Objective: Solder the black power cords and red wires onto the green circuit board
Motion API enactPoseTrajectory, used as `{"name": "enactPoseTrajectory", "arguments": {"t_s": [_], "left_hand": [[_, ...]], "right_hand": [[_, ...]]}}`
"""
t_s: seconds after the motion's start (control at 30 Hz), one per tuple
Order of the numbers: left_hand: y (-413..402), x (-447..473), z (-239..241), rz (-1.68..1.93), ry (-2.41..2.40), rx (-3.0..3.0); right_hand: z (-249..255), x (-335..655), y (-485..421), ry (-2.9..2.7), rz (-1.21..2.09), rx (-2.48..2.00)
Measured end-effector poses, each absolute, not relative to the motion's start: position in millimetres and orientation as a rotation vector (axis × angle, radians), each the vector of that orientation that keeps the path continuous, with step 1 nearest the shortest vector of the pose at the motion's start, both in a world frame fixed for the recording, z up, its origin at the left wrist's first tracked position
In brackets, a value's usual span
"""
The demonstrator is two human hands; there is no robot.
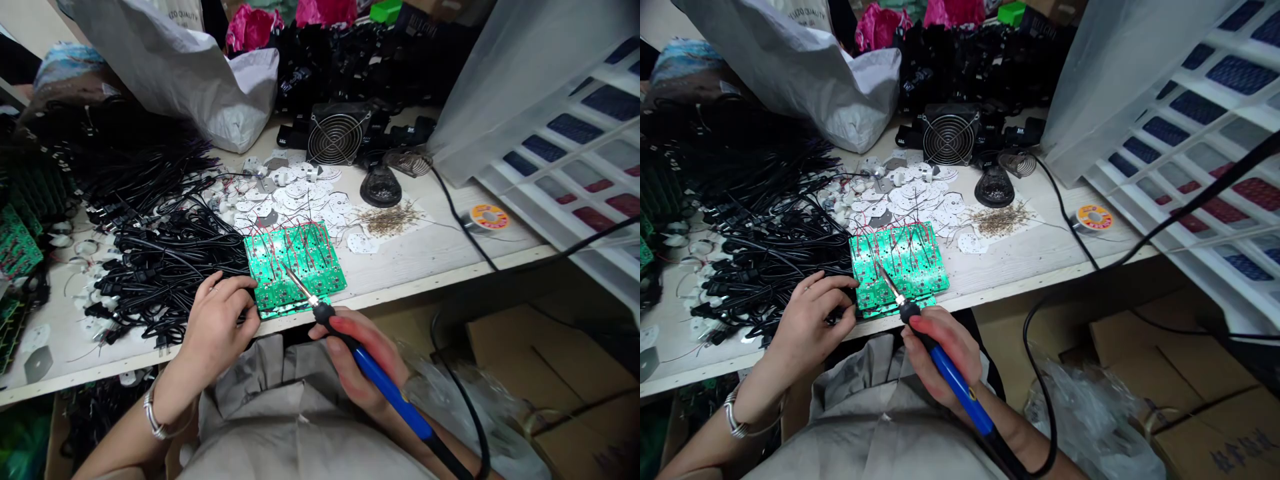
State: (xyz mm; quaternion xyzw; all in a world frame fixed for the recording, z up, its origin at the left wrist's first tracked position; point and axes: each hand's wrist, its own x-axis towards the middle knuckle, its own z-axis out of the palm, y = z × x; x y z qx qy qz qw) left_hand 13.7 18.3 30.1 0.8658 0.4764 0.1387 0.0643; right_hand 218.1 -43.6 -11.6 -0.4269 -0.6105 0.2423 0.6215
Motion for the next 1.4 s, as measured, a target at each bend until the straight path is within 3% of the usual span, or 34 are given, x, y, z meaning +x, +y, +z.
{"name": "enactPoseTrajectory", "arguments": {"t_s": [0.27, 0.4, 0.57, 0.73, 0.9, 1.07, 1.13, 1.27, 1.4], "left_hand": [[30.4, -1.8, 59.5, 0.566, 1.238, 2.657], [89.3, -26.3, 87.8, 0.716, 1.475, 2.666], [213.3, -40.2, 91.3, 0.049, 1.897, 2.459], [273.4, -27.8, 65.5, -0.117, 1.993, 2.404], [252.9, -25.1, 91.1, 0.022, 2.053, 2.481], [190.0, -33.3, 141.6, 0.695, 1.990, 2.824], [159.9, -38.2, 139.1, 0.570, 1.780, 3.058], [116.3, -57.2, 96.2, -0.223, 1.417, 3.076], [100.4, -72.4, 69.0, -0.079, 1.350, 2.909]], "right_hand": [[-20.6, 228.2, -44.5, -1.333, 0.473, -1.034], [-22.4, 235.2, -40.6, -1.283, 0.392, -1.063], [-20.4, 237.6, -39.6, -1.235, 0.314, -1.096], [-20.1, 238.6, -45.6, -1.238, 0.285, -1.111], [-28.6, 245.8, -50.4, -1.160, 0.262, -1.151], [-36.1, 252.0, -37.8, -1.089, 0.240, -1.108], [-35.4, 253.0, -29.9, -1.070, 0.199, -1.101], [-33.5, 255.9, -20.3, -1.053, 0.185, -1.103], [-36.5, 259.5, -23.9, -1.098, 0.221, -1.146]]}}
